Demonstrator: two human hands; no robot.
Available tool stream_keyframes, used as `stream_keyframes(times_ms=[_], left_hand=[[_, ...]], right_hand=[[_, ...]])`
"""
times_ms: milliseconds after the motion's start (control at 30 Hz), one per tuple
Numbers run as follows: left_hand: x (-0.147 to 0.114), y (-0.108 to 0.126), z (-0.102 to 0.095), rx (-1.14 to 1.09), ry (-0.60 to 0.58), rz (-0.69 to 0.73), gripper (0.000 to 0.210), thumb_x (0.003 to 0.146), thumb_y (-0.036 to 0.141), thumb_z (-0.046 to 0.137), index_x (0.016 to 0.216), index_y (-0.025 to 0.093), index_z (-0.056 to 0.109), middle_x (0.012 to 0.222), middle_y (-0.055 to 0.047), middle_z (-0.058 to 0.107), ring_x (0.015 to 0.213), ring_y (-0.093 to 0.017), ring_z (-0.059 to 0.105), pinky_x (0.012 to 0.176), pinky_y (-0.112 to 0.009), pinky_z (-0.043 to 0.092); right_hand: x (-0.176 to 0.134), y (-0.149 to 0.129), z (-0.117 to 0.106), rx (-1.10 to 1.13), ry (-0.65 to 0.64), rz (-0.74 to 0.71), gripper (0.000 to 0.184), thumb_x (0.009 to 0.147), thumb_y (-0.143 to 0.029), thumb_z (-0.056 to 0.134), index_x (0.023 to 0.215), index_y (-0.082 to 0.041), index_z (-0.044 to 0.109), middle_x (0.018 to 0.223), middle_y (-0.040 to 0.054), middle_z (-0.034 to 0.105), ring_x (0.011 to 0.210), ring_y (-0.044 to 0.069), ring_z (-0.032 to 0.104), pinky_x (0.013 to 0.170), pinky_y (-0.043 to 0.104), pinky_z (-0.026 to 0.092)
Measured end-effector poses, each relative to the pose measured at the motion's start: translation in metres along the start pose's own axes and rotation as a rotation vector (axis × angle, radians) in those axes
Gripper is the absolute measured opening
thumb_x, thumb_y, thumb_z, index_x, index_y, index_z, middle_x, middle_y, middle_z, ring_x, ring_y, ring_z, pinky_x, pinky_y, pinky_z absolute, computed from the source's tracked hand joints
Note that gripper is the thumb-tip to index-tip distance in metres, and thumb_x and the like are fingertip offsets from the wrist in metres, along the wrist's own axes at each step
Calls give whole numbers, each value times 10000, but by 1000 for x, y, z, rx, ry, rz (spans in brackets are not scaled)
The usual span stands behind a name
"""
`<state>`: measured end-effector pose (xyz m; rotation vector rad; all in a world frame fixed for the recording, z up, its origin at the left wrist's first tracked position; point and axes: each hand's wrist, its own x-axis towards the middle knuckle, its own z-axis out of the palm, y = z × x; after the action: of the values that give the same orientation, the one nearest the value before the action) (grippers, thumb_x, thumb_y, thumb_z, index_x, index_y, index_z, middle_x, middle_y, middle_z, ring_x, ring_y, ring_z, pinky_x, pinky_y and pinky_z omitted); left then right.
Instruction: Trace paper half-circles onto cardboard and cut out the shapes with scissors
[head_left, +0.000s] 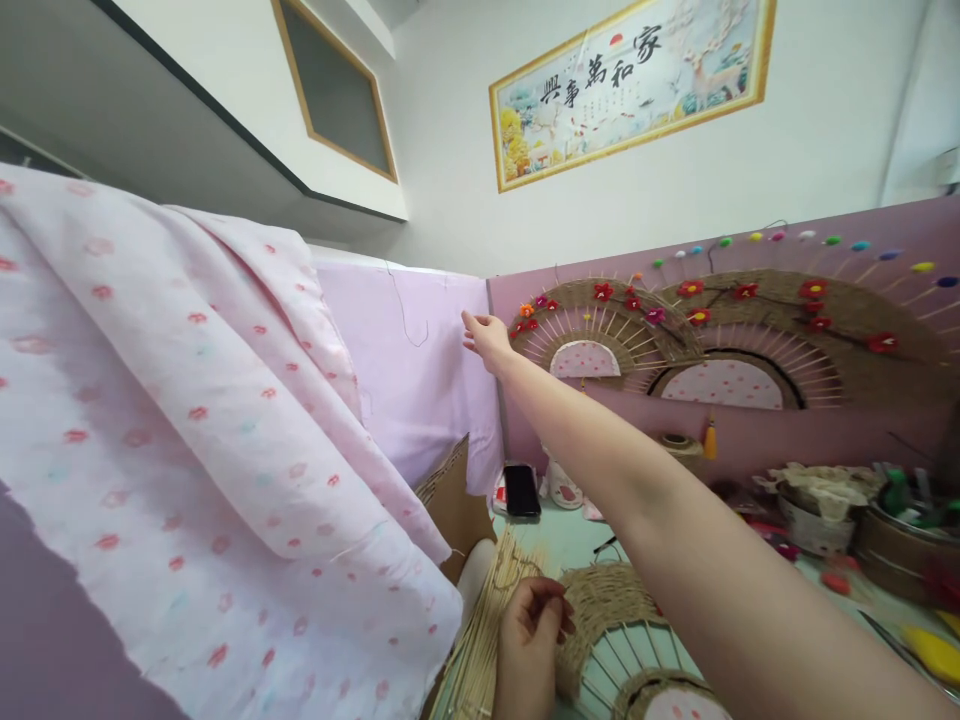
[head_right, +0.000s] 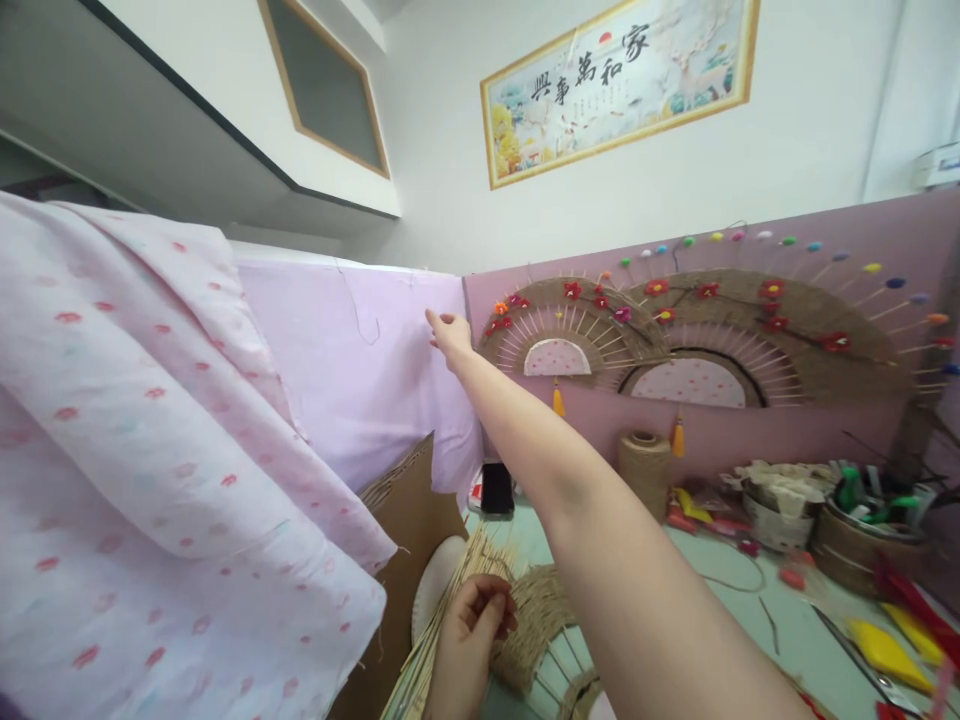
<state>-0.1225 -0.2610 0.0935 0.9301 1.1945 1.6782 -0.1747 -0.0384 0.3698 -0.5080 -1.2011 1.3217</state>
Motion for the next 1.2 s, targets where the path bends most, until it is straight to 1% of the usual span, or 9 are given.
stream_keyframes(times_ms=[133,267,367,467,600,700,800,1067,1200], left_hand=[[-18,-25,-9,10,-3,-98,308,632,439,718,729,161,627,633,-12,605,588,-135,543,578,-255,403],[-57,-42,-30,97,-83,-267,265,684,396,690,798,161,648,689,-27,631,631,-136,570,587,-241,407],[-88,-50,-41,60,-141,-422,268,705,383,699,837,155,649,733,-37,646,647,-124,577,598,-229,422],[-111,-57,-40,-77,-115,-574,303,694,365,733,880,143,647,827,-74,681,714,-135,619,664,-235,473],[-116,-63,-21,-297,39,-725,330,715,163,716,1022,119,603,1120,-150,653,1019,-189,631,912,-263,470],[-101,-68,0,-409,168,-735,303,720,16,634,1002,103,565,1121,-166,641,1038,-185,629,928,-271,473],[-83,-74,20,-469,197,-798,191,758,9,574,911,123,558,1007,-128,662,958,-161,650,859,-266,498],[-57,-81,61,-412,138,-840,59,772,114,625,754,141,576,657,-6,586,586,-87,577,663,-255,510],[-60,-79,78,-370,78,-792,135,729,63,646,819,140,581,733,-48,636,669,-141,621,734,-354,543]], right_hand=[[-26,17,-23,-30,59,35,321,783,-358,664,1018,-158,577,1083,97,593,897,179,558,714,316,509],[-96,36,-103,-40,86,81,177,807,-339,625,873,-176,605,901,17,622,838,140,570,684,259,472],[-172,35,-186,-53,151,150,148,737,-303,682,813,-182,647,823,13,640,811,136,582,670,237,464],[-264,28,-263,-81,329,221,207,633,-309,757,784,-202,663,817,13,641,810,142,592,685,235,478],[-387,27,-323,-19,599,449,334,536,-307,840,811,-200,682,889,42,670,834,153,621,742,250,505],[-452,35,-339,44,566,645,342,569,-293,843,860,-186,699,880,63,681,790,161,640,724,269,526],[-480,46,-342,100,582,672,323,569,-266,849,844,-181,702,844,60,687,744,149,647,694,247,534],[-482,61,-350,223,566,665,300,576,-263,842,812,-178,676,802,28,674,725,134,646,713,233,534],[-483,60,-345,225,502,666,290,600,-294,829,806,-176,662,776,15,657,685,122,617,675,230,515]])
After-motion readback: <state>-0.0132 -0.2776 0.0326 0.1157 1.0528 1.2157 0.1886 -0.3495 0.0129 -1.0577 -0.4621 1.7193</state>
